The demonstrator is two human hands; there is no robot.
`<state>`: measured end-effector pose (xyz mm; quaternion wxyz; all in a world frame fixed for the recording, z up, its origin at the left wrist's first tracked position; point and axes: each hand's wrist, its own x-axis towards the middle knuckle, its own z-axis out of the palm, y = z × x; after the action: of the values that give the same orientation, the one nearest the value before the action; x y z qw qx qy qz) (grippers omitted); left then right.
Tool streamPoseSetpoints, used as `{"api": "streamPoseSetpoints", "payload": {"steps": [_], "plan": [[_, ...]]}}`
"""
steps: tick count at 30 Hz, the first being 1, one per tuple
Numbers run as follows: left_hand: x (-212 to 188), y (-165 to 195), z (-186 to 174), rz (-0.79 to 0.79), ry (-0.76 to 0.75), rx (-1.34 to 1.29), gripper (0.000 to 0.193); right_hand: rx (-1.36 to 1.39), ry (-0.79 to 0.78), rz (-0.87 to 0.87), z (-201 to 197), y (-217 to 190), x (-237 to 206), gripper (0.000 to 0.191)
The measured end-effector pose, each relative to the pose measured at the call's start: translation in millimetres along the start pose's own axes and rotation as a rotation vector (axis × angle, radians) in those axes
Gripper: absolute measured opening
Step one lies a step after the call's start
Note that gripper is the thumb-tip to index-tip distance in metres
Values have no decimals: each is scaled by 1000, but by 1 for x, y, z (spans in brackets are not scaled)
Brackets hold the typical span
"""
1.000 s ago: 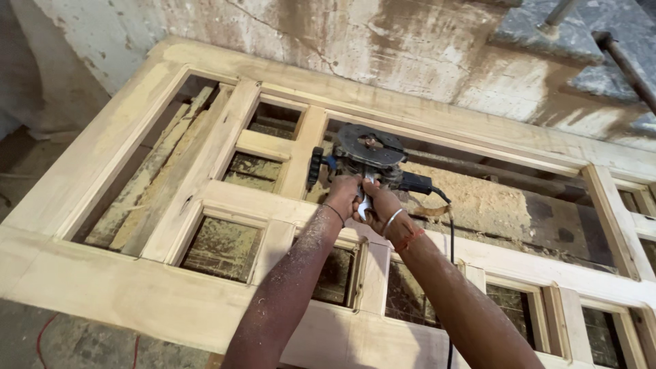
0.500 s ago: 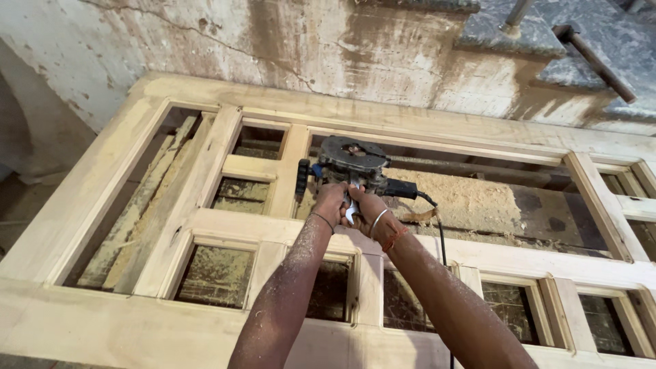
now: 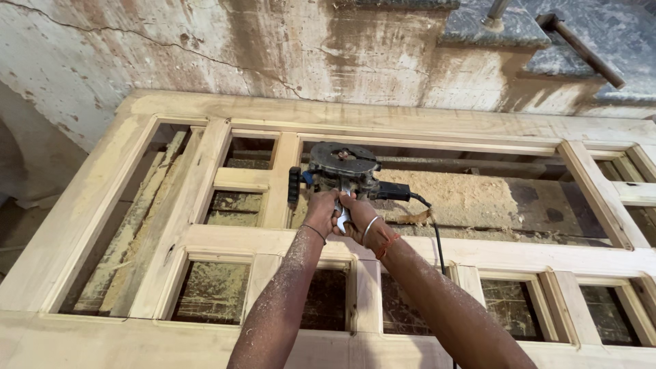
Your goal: The person uses two wrenches to loosen and tighten the collet of a router resting on a wooden door frame, adjusting the router bit. They hold the router steady with one wrench while turning the other, then reposition the wrenches and continue tightening the bit assembly.
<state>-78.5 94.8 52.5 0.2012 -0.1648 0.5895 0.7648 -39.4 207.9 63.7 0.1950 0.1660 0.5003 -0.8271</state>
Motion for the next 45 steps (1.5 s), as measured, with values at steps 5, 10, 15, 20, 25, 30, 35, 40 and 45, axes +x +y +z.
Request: {"api": "streamPoseSetpoints", "payload": {"steps": [5,10,15,20,25,30,35,40,45], "plan": [[2,-2,-1,-15,30,22,26,2,11,-8,0,2,1,28],[11,-10,-2,61,-35,-69,28,-3,-16,-13,-3,6,5,30],[12,-9,-1,75,-41,-94,29,-25,-10,-31,-5,6,7,31],[11,-10,1,64,-51,-103,28,-10,-14,-31,-6,6,5,31],[11,-10,0,86,-52,-78,30,-13,-1,-20,-6,6,4,33],[5,-8,1,29,-27,-38,30,-6,15,-10,-7,8,5,34],[5,-10,1,26,-23,-10,31,-13,5,-29,-10,10,7,31],[10,-16,0,65,-44,-47,29,-6,6,-12,-14,15,10,31],[9,-19,-2,78,-65,-60,29,9,5,5,-15,19,12,32]]}}
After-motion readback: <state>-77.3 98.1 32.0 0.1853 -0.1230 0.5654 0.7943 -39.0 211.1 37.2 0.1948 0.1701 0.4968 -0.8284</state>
